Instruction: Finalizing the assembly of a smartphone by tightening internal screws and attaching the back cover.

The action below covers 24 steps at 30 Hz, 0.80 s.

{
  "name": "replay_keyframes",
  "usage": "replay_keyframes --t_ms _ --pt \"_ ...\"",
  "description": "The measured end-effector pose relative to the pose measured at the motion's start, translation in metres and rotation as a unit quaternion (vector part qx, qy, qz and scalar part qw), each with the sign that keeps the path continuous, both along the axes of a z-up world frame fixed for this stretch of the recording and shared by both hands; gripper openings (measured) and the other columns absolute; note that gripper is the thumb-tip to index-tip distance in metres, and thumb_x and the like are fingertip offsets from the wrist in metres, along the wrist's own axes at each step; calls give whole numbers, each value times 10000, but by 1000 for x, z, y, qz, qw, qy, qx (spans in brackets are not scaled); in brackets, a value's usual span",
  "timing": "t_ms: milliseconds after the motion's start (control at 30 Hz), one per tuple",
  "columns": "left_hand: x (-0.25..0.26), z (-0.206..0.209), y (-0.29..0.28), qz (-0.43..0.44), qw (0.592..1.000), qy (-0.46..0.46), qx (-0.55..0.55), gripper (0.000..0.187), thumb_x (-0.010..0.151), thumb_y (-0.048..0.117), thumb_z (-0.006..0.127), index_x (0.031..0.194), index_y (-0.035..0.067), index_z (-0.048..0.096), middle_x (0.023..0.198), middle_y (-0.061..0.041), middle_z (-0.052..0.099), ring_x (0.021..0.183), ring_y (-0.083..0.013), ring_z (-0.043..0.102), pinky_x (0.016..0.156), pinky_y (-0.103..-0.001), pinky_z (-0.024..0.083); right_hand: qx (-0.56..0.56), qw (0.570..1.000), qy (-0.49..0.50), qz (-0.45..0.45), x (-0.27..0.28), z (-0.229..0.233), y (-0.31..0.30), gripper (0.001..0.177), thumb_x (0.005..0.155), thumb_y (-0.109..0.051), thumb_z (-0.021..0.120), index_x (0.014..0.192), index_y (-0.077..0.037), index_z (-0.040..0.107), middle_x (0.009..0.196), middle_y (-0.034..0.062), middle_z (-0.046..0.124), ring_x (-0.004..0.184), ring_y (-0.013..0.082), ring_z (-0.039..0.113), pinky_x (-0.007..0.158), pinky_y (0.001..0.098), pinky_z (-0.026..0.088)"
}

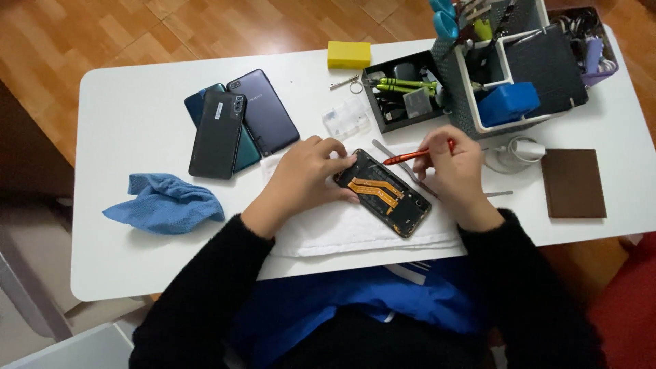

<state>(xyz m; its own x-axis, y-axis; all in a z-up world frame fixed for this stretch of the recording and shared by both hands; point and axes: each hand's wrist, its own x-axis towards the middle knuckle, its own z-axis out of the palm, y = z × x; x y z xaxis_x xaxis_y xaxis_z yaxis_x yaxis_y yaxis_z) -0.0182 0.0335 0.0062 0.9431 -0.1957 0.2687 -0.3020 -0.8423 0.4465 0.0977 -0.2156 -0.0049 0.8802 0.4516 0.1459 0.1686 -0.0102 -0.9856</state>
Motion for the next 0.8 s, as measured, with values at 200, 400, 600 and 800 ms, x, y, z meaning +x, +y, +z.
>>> replay_keyframes --t_ms 200,400,600,800 --pt "4 -6 6 25 1000 -3 -6 651 676 483 929 1175 92 778 1071 -111 717 879 -267 676 736 -369 539 19 999 14 25 -5 -14 11 445 1090 -419 560 908 -19 632 640 157 656 546 195 669 498 277 549" --pt "2 -15 10 73 997 -5 -2 552 688 430 944 1085 78 795 996 -95 714 834 -244 676 713 -343 528 21 998 54 26 -3 -19 21 406 1092 -413 555 951 -39 623 685 143 660 556 178 650 508 259 547" --pt "0 -14 10 93 995 -21 1 481 676 416 950 986 79 803 937 -94 713 792 -237 660 682 -341 509 -14 998 33 44 3 -27 21 410 1110 -409 514 961 -40 617 728 151 661 636 201 681 546 296 578" --pt "1 -19 11 88 996 -32 -3 502 663 449 949 953 69 796 910 -98 704 766 -242 651 662 -344 498 3 998 45 46 2 -25 22 412 1106 -407 519 957 -33 608 709 136 650 668 195 698 536 265 572"
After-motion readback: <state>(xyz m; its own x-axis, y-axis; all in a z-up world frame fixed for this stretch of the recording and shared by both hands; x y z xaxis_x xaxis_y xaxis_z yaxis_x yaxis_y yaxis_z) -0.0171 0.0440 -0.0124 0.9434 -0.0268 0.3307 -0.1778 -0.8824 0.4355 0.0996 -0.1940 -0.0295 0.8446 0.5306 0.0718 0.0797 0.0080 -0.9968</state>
